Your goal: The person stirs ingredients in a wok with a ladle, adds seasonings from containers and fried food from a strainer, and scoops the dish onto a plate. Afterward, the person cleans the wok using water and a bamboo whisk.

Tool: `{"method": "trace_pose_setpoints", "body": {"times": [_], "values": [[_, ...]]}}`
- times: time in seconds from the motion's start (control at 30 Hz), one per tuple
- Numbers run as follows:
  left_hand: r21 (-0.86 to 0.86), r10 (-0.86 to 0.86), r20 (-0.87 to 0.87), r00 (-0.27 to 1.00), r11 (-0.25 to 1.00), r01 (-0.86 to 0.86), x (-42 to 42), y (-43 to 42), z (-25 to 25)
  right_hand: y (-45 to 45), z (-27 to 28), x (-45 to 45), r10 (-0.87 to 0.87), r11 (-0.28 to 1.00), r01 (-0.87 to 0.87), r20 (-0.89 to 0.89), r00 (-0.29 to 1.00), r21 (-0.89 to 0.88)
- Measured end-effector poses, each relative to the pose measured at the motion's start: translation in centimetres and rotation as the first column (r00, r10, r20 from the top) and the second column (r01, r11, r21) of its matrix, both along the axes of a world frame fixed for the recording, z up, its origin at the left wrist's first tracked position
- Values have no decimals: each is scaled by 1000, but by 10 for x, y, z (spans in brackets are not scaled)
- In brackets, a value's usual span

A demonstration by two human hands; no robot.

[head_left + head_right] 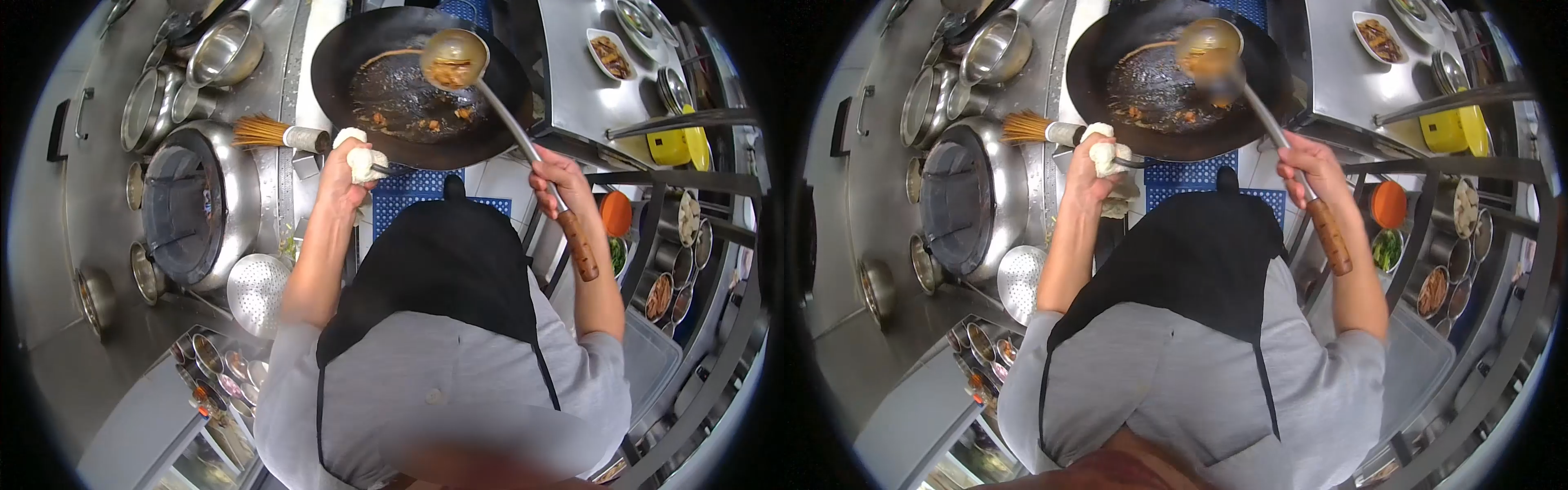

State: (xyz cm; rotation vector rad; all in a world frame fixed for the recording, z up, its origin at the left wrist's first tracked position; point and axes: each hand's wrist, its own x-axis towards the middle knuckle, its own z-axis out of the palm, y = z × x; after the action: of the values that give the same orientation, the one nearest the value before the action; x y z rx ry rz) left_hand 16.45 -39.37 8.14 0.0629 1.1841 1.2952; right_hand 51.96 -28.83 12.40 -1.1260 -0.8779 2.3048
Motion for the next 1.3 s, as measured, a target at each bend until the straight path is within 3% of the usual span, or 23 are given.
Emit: {"method": "trace_pose_setpoints", "body": {"times": [0.07,0.1,0.23,0.27,0.33,0.4,0.47,0.53,0.63,0.73,0.8,0.9,0.97,1.0,1.1,1.2,1.3], "values": [[27,6,-44,999,1000,-5,5,1,7,0,15,4,22,968,-109,357,934,225],[43,14,-68,998,999,-11,7,2,11,-2,20,1,29,952,-162,447,894,261],[125,132,-270,954,987,-101,25,27,13,-17,5,-33,24,968,-126,419,908,217],[178,145,-329,933,980,-89,27,36,4,-24,-7,-45,19,987,-71,336,942,142],[127,97,-470,877,991,-41,35,48,-1,-33,-2,-71,109,994,-105,113,988,-37],[102,163,-587,793,987,-127,49,53,-5,-34,5,-78,49,966,-110,-252,966,-232],[174,191,-513,837,978,-116,36,50,-26,-24,-2,-62,-23,936,-161,-511,859,-313],[131,170,-365,915,983,-131,23,38,-6,-15,-26,-42,-48,922,-235,-693,719,-308],[14,68,-228,971,998,-67,5,25,-2,-37,-55,-58,17,951,-177,-529,848,-254],[24,52,-66,996,998,-51,-2,14,-7,-38,-53,-60,-64,837,-304,-633,772,-455],[-7,39,-51,998,999,-39,0,6,5,-38,-47,-42,-42,889,-221,-551,834,-401],[30,38,-99,994,999,-35,0,0,6,-22,-29,-12,-12,968,-75,-341,940,-241],[42,37,-171,985,999,-30,-2,-1,10,-12,-13,-4,34,999,-37,-83,996,-36],[39,53,-223,973,998,-46,2,-1,17,-9,-10,-4,36,995,-44,83,996,90],[92,100,-351,931,993,-73,15,6,29,-6,-16,-17,61,970,-118,253,965,215],[201,156,-449,880,977,-70,25,21,28,-13,-12,-50,71,992,-88,180,981,88],[186,124,-528,840,982,-28,30,37,18,-13,-22,-69,82,990,-96,-125,989,-107]]}}
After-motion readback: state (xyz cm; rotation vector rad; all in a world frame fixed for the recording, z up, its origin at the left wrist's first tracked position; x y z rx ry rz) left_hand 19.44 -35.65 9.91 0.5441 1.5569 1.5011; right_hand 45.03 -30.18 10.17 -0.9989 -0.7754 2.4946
